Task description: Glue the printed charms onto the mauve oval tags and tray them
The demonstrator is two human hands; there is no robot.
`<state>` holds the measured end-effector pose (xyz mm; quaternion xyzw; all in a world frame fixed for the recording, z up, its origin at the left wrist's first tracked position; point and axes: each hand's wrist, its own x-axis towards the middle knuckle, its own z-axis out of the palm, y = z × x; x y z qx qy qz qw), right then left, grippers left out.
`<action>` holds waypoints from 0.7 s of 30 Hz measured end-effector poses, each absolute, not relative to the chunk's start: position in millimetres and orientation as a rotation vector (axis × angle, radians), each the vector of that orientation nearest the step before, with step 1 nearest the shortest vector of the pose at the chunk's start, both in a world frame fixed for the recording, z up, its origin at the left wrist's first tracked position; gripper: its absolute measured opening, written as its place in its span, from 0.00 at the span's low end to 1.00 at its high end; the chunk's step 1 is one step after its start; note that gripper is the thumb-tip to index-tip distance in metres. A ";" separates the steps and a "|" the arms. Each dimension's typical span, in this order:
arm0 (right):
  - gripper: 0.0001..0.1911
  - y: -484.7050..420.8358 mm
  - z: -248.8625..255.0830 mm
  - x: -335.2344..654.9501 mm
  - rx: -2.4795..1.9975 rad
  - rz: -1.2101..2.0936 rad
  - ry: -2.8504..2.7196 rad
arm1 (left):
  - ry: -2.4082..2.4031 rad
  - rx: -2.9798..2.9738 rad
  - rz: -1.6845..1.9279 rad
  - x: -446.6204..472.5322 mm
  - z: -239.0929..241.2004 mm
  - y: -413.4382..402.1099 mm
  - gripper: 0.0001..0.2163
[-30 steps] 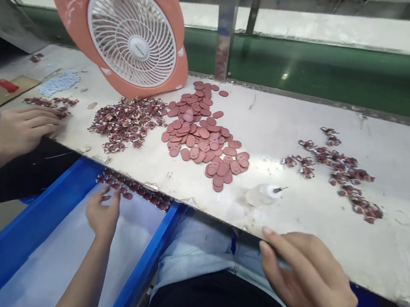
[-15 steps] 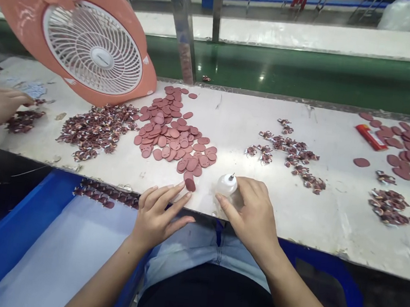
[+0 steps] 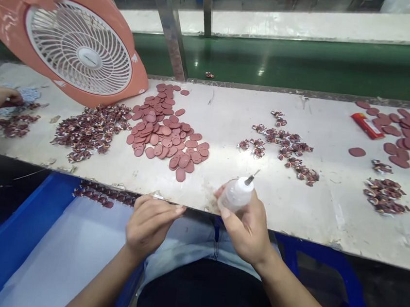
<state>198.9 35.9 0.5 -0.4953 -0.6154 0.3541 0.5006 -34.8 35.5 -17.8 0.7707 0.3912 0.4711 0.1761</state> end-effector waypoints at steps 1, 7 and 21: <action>0.18 33.6 3.1 195.3 -1.148 0.953 -1.459 | 1.152 1.893 1.394 -27.9 -11.3 28.6 0.17; 0.20 25.1 22.9 165.4 -1.052 1.491 -1.250 | 1.098 0.814 1.163 6.0 19.3 1.8 0.06; 0.20 7.4 21.7 213.1 -1.309 1.116 -1.377 | 0.871 0.356 1.190 4.6 10.7 0.8 0.13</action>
